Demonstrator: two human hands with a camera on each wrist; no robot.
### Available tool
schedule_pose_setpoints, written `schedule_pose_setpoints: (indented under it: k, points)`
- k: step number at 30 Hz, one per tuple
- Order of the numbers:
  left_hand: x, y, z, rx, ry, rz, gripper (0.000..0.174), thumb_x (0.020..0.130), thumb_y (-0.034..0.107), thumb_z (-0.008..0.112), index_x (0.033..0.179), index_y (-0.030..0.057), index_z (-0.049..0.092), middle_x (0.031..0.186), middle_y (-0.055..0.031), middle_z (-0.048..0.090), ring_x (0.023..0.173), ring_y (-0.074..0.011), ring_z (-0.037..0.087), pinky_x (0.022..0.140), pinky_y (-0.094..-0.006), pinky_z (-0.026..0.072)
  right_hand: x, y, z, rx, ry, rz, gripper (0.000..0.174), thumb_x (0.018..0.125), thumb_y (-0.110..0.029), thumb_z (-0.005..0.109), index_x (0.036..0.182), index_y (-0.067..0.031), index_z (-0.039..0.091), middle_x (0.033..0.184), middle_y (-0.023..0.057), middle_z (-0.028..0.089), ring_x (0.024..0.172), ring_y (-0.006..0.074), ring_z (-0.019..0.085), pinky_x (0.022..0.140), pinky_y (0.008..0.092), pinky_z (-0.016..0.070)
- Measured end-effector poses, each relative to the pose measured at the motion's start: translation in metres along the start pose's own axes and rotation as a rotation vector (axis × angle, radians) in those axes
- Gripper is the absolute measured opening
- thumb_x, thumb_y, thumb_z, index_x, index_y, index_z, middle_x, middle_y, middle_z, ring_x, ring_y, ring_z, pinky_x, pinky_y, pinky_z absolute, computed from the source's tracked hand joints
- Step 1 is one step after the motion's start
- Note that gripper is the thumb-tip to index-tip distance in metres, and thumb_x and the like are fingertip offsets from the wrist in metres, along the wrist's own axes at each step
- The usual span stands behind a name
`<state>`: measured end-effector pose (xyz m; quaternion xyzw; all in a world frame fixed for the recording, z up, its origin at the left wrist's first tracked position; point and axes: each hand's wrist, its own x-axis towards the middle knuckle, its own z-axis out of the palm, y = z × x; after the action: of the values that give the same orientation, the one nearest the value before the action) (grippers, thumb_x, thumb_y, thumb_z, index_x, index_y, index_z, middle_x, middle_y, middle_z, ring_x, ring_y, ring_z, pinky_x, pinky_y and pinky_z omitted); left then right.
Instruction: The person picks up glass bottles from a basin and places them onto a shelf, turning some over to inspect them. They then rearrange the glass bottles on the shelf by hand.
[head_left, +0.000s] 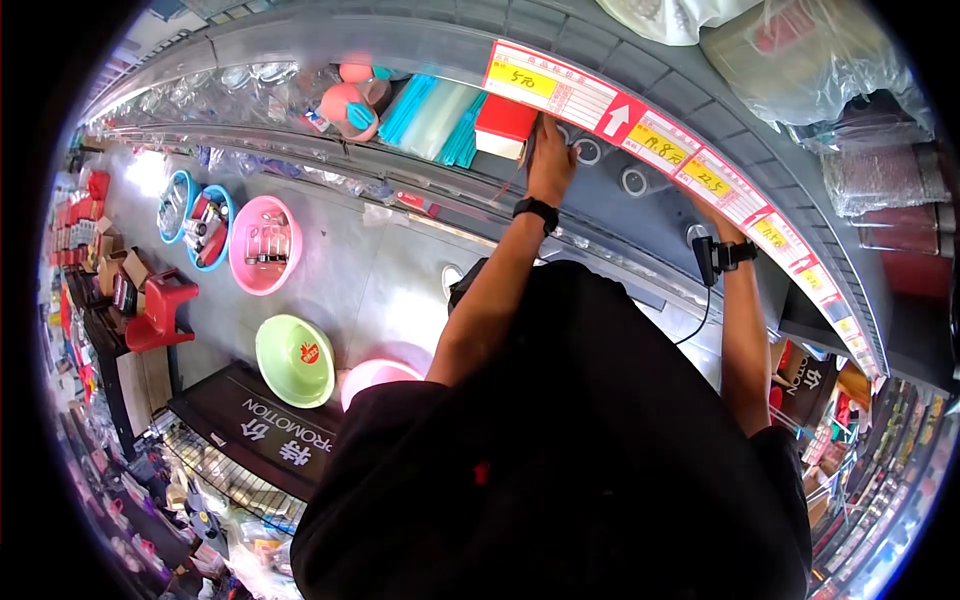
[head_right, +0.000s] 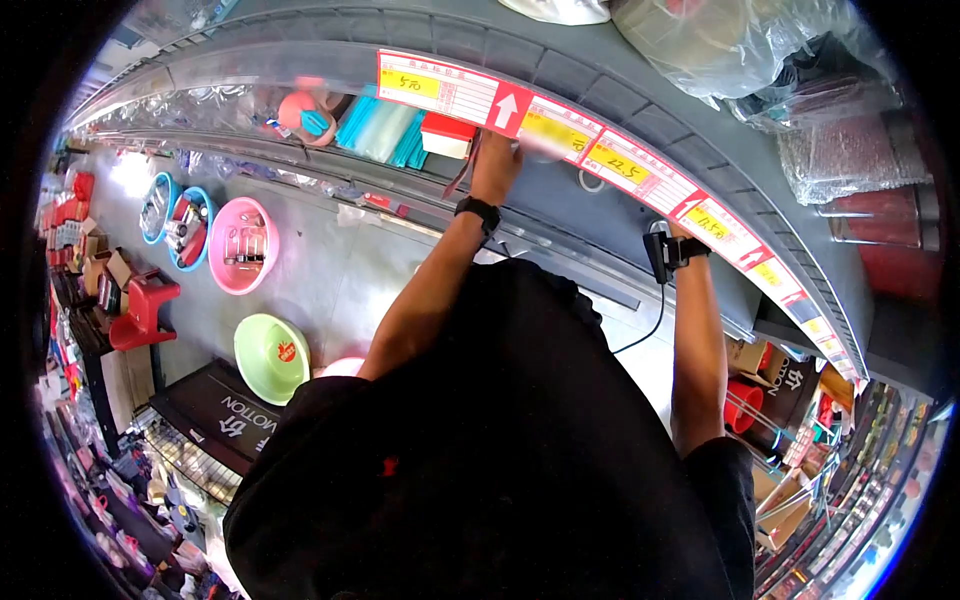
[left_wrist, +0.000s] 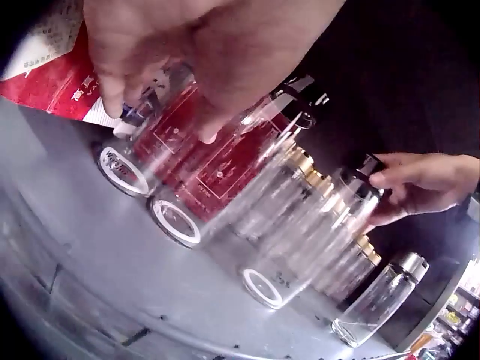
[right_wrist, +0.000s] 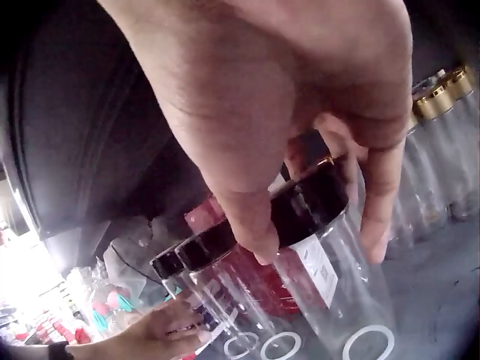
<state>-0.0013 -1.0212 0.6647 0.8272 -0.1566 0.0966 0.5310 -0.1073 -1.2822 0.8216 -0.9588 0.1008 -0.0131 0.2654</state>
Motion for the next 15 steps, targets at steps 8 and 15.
schedule_pose_setpoints:
  k: [8,15]
  points:
    - [-0.023,0.020,-0.017,0.070,-0.088,-0.081,0.091,0.079,0.004,0.078,0.149,-0.0065,0.020,0.140,-0.0359,0.043,0.131,-0.0501,0.045,0.110,-0.0482,0.0414,0.026,-0.031,0.020,-0.030,-0.064,-0.003,0.066,0.081,-0.044,0.084,0.130,-0.0057,0.062,0.127,0.0127,0.066,0.107,0.0247,0.067,0.090,0.0353,0.0536]
    - [-0.030,0.046,-0.046,0.087,-0.257,-0.166,0.073,0.087,0.021,0.074,0.144,-0.0013,0.033,0.137,-0.0301,0.051,0.120,-0.0469,0.057,0.098,-0.0492,0.0505,0.030,-0.051,0.027,-0.056,-0.135,0.063,0.064,0.082,-0.042,0.084,0.130,-0.0053,0.062,0.127,0.0123,0.066,0.105,0.0242,0.068,0.088,0.0343,0.0551]
